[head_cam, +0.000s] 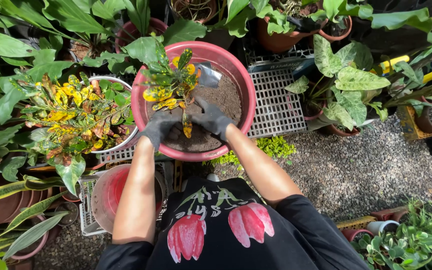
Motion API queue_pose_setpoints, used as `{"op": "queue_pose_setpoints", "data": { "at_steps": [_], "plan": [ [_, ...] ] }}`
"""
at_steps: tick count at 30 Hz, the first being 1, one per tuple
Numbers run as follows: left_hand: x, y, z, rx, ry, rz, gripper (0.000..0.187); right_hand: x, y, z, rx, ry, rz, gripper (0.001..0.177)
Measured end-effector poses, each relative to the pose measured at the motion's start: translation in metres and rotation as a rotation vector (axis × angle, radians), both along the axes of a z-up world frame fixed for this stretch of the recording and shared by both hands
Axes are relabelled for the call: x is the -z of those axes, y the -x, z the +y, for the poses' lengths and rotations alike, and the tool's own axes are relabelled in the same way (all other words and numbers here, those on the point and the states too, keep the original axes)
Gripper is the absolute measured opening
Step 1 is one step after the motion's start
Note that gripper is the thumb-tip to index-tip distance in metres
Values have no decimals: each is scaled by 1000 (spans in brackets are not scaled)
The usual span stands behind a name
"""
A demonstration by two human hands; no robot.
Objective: The person removes a plant from a small pot and places it into a larger red basin filled with soil. They use their gloved hands to spread the soil around the plant's roots and press it down to secure the plant in place.
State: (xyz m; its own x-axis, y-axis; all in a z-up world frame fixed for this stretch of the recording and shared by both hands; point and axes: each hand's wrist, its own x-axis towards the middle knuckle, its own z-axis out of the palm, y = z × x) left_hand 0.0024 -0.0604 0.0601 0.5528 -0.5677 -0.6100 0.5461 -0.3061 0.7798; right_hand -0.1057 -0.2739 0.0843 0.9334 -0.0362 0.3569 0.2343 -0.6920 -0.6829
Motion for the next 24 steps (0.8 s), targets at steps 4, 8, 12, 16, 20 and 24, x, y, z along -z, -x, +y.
{"op": "queue_pose_setpoints", "data": {
  "at_steps": [4, 8, 12, 16, 20, 24],
  "plan": [
    [10, 4, -8, 5, -49, -20, 19, -34, 7, -7, -143, -706, 582, 69],
    [-32, 29, -12, -81, -33, -207, 18, -54, 10, 1, -96, -792, 673, 57],
    [-4, 21, -9, 89, -186, -552, 18, -19, -3, -4, -115, -617, 519, 36],
    [9, 7, -10, -198, 14, -44, 13, -83, 12, -1, -27, -696, 735, 39],
    [-46, 23, -15, 406, -412, -1016, 11, -72, -3, 7, 115, -723, 803, 44],
    [-17, 19, -9, 42, -228, -453, 16, -84, 8, 8, 162, -670, 771, 48]
  ]
}}
